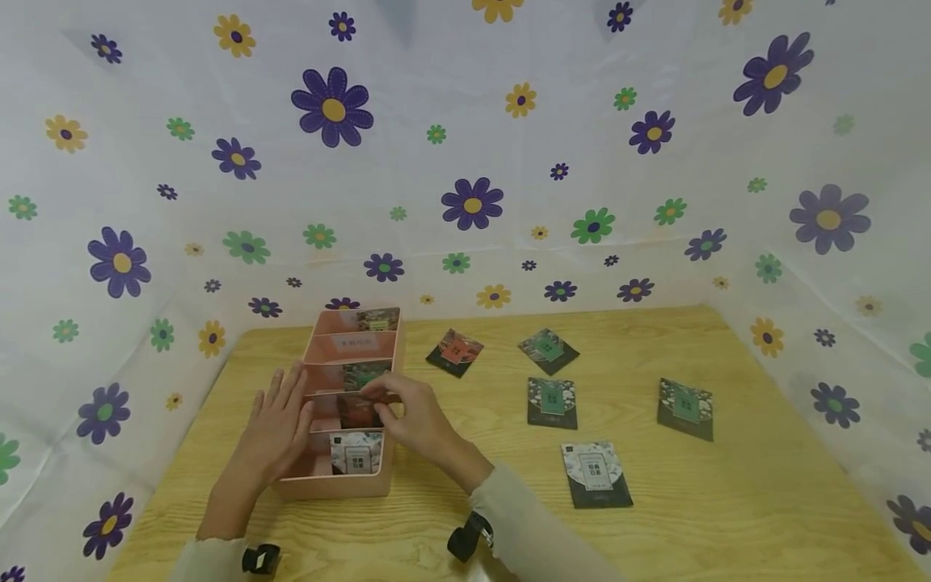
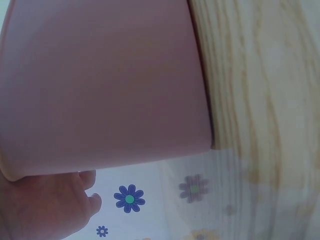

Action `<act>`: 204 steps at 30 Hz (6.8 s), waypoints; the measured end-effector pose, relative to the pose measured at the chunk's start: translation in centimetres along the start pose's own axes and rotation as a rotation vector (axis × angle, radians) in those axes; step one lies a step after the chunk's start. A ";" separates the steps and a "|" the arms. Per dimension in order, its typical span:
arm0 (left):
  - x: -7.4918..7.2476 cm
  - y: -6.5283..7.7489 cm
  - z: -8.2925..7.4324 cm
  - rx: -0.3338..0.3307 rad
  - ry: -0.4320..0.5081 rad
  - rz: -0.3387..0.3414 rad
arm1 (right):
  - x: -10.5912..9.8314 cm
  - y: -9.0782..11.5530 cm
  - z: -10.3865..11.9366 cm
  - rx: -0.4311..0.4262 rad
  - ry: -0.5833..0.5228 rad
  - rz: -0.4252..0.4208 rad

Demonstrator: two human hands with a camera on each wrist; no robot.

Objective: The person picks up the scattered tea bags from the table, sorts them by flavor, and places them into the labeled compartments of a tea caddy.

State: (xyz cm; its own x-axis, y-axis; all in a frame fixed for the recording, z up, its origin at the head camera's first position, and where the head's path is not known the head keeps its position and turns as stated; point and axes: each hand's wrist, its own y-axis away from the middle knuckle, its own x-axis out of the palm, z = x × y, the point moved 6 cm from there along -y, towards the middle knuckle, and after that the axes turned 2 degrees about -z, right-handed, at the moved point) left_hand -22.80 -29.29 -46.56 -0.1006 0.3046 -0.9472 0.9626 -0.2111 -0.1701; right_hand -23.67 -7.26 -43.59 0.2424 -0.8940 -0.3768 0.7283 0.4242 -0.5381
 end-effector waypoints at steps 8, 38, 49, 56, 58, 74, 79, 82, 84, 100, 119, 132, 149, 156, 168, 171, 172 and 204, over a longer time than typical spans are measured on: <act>0.1 0.2 0.2 0.002 0.008 -0.010 | -1.5 0.3 0.7 0.021 0.016 -0.031; 0.1 -0.1 0.3 0.000 0.028 -0.018 | -14.4 8.1 0.6 0.210 0.377 -0.127; 0.3 0.0 0.4 -0.009 0.032 -0.012 | -17.9 12.9 -0.8 0.368 0.582 -0.104; 0.2 -0.2 0.5 -0.014 0.010 -0.018 | -19.6 15.5 -1.5 0.435 0.667 -0.042; 0.1 -0.5 0.5 -0.015 0.008 -0.018 | -20.1 16.0 -1.8 0.461 0.686 -0.010; 0.3 -0.1 0.4 -0.014 0.004 -0.007 | -21.2 19.7 -2.8 0.668 0.874 0.157; 0.3 -0.1 0.5 -0.010 0.003 -0.007 | -21.6 19.7 -3.3 0.665 0.754 0.138; 0.3 -0.2 0.6 -0.008 0.000 -0.006 | -22.0 19.6 -3.6 0.670 0.690 0.113; 0.3 -0.3 0.6 -0.008 -0.001 -0.006 | -22.2 19.5 -3.7 0.663 0.680 0.097; 0.1 -0.1 0.3 -0.018 0.009 -0.020 | -23.9 18.4 -2.6 0.596 0.579 -0.036; 0.1 -0.2 0.1 -0.013 0.024 -0.007 | -21.3 14.9 -1.3 0.379 0.347 -0.109; 0.1 -0.2 0.1 -0.013 0.002 -0.016 | -18.1 11.6 -0.8 0.257 0.272 -0.152; 0.0 -0.2 0.3 -0.015 0.015 -0.009 | -14.6 7.7 -0.1 0.225 0.108 -0.199; 0.3 -0.1 0.7 -0.011 0.027 -0.010 | -12.1 6.4 0.1 0.256 0.065 -0.207; 0.1 0.0 0.6 -0.012 0.022 -0.025 | -7.3 3.6 1.0 0.217 -0.131 -0.188; 0.0 -0.1 0.5 -0.015 0.014 -0.014 | -6.1 3.1 1.6 0.199 -0.155 -0.180; 0.1 -0.1 0.4 -0.014 0.009 -0.011 | -5.7 2.9 2.0 0.194 -0.164 -0.176; 0.2 -0.1 0.2 0.008 0.023 -0.022 | 1.4 3.4 3.0 -0.089 0.033 0.005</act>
State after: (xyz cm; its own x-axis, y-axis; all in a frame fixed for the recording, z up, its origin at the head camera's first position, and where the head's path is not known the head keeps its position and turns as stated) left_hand -22.94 -29.43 -46.82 -0.1163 0.3305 -0.9366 0.9581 -0.2111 -0.1935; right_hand -18.94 -7.54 -43.67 0.2231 -0.8874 -0.4034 0.6673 0.4407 -0.6005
